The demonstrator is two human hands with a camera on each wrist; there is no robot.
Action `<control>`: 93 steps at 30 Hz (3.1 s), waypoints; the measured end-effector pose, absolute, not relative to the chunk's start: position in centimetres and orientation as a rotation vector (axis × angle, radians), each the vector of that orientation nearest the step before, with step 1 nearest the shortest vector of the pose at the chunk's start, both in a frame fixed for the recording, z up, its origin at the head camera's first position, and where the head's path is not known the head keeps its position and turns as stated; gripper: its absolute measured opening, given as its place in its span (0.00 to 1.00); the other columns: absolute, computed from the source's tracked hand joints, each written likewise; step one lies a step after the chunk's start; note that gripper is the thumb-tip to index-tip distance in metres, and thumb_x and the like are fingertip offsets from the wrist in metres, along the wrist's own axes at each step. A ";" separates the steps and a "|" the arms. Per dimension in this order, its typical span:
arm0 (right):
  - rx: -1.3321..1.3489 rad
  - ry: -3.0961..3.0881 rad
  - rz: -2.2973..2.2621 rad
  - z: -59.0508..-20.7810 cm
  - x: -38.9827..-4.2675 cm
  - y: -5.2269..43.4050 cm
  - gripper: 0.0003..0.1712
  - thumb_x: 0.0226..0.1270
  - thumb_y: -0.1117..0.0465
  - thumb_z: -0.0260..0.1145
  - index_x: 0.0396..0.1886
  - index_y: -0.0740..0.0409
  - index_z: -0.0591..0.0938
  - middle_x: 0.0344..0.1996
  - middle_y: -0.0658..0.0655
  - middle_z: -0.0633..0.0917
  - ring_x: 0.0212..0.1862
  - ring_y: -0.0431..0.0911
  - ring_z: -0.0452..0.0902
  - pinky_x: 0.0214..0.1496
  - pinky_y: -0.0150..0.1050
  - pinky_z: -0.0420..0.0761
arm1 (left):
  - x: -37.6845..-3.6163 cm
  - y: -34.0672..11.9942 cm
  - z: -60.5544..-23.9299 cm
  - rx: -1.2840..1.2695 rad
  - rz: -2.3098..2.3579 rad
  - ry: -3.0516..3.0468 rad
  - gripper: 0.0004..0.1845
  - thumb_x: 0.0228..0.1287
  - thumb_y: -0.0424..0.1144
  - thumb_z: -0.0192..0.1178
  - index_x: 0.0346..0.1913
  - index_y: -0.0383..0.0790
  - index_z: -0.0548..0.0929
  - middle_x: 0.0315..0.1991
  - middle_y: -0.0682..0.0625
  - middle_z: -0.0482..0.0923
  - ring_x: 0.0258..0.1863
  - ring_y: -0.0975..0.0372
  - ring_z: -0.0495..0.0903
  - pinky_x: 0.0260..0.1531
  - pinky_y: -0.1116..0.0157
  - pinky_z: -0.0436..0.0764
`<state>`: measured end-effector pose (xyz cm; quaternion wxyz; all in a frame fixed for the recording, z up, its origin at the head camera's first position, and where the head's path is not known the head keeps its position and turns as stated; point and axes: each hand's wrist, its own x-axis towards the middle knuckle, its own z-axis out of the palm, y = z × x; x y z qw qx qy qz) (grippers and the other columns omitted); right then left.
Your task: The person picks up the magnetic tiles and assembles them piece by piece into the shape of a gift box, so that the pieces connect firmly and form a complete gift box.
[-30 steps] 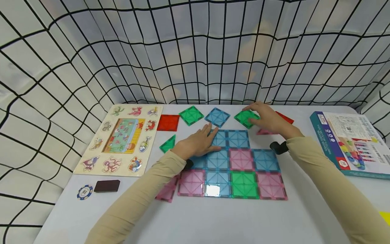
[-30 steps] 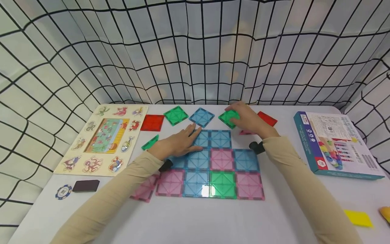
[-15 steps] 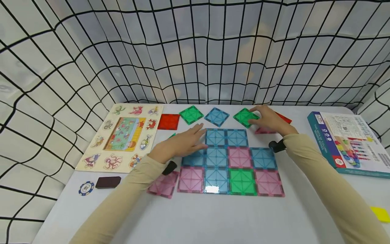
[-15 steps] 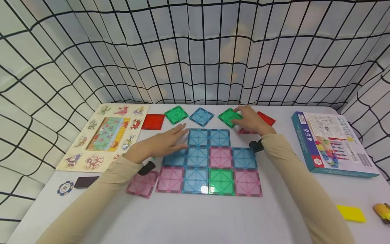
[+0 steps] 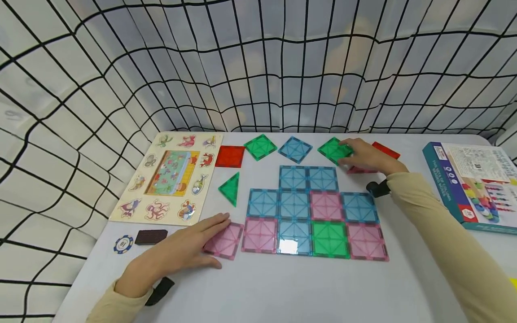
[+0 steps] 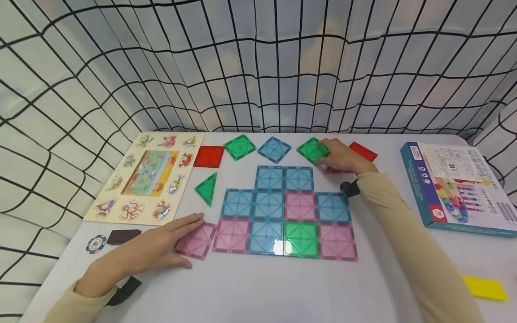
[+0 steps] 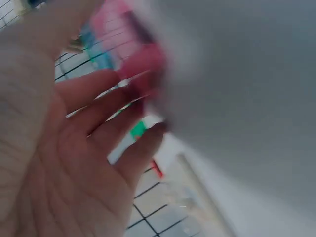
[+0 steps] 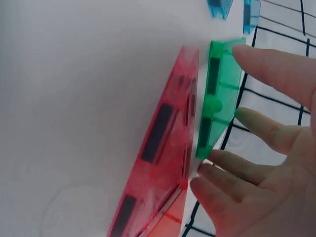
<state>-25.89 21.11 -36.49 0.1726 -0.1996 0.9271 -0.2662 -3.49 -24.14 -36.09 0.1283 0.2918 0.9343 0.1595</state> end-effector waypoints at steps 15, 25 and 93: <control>-1.093 2.436 -0.524 -35.5 -18.0 15.7 0.38 0.77 0.52 0.66 0.81 0.55 0.65 0.82 0.69 0.53 0.80 0.70 0.50 0.74 0.72 0.62 | 3.2 -23.5 -38.0 1.044 0.457 2.705 0.36 0.76 0.56 0.59 0.77 0.36 0.70 0.80 0.43 0.63 0.73 0.48 0.71 0.60 0.56 0.83; -1.091 2.405 -0.508 -37.0 -17.3 15.1 0.41 0.76 0.47 0.67 0.82 0.51 0.65 0.84 0.65 0.50 0.82 0.68 0.47 0.74 0.71 0.63 | 2.4 -14.0 -37.6 1.451 0.196 2.638 0.35 0.80 0.53 0.56 0.77 0.32 0.69 0.78 0.44 0.66 0.77 0.56 0.66 0.70 0.63 0.73; -0.320 2.802 -0.665 -36.6 -29.0 16.9 0.51 0.59 0.50 0.80 0.72 0.77 0.70 0.68 0.77 0.71 0.65 0.67 0.67 0.70 0.62 0.72 | -1.6 -11.7 -38.0 1.536 0.140 2.498 0.44 0.73 0.62 0.61 0.81 0.40 0.64 0.83 0.48 0.57 0.81 0.60 0.55 0.79 0.61 0.57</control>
